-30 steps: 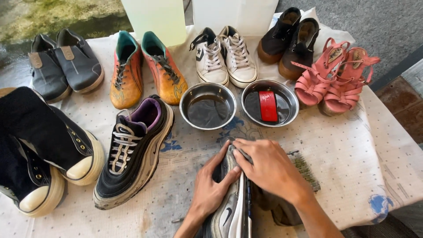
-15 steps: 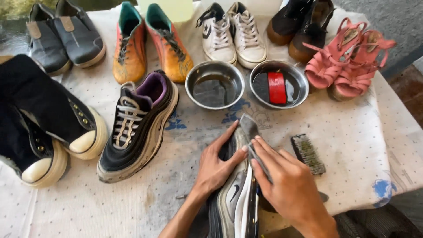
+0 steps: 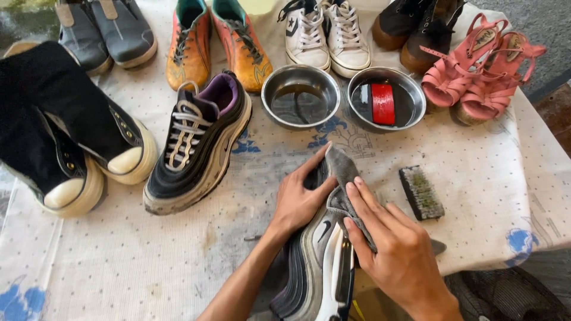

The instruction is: The person is cleaning the midsole and upper of a black and white sneaker using a small brush and a grey cloth.

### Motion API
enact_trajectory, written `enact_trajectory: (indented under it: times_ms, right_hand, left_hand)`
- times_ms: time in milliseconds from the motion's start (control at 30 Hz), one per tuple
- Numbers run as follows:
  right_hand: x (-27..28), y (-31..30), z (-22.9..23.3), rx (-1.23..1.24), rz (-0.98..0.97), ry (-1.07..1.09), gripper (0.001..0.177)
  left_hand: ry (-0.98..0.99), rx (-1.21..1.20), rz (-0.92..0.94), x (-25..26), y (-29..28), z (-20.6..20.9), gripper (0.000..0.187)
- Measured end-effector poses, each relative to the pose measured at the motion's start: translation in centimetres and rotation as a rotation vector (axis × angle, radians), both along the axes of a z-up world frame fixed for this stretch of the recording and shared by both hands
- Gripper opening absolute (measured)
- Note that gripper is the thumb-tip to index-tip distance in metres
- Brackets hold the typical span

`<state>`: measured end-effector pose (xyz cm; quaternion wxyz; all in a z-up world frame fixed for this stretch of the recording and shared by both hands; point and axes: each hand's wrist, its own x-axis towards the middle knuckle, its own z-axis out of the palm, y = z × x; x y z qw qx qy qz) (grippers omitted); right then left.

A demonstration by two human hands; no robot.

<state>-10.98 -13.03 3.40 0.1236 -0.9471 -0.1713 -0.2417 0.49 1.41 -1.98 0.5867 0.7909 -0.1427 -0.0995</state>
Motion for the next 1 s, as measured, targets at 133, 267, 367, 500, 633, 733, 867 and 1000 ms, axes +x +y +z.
enact_trajectory:
  times_ms: [133,267,367,500,633,733,867,1000]
  right_hand:
    - [-1.1,-1.0,-1.0,-0.154,0.038,0.075,0.054]
    - [-3.2,-0.3,-1.3,-0.179,0.158,0.03,0.052]
    - [-4.5,-0.1,-0.6,-0.057,0.262,0.056,0.047]
    - [-7.0,-0.2,-2.1,-0.099,0.298,0.068,0.045]
    - [-9.3,0.7,-3.5,-0.214,0.323,-0.119,0.041]
    - [-10.4,1.2,-2.6,-0.389,0.256,-0.279,0.031]
    - [-13.1,-0.7,-6.2,-0.404,0.335,-0.11,0.041]
    - [-9.1,1.0,3.1,-0.16,0.311,0.036,0.046]
  left_hand:
    - [-0.025,0.002,-0.004,-0.1,0.0,-0.2,0.066]
    - [0.05,0.017,-0.029,-0.3,0.2,1.1,0.087]
    - [0.086,0.063,0.001,-0.3,0.2,1.5,0.084]
    - [0.094,0.082,0.006,-0.5,0.0,1.2,0.085]
    - [0.076,0.05,0.022,-0.7,0.1,1.3,0.083]
    - [0.079,0.076,0.032,-0.9,0.1,1.8,0.082]
    - [0.114,0.073,0.036,-1.3,0.2,2.0,0.083]
    - [0.096,0.074,0.024,-1.0,0.1,1.7,0.085]
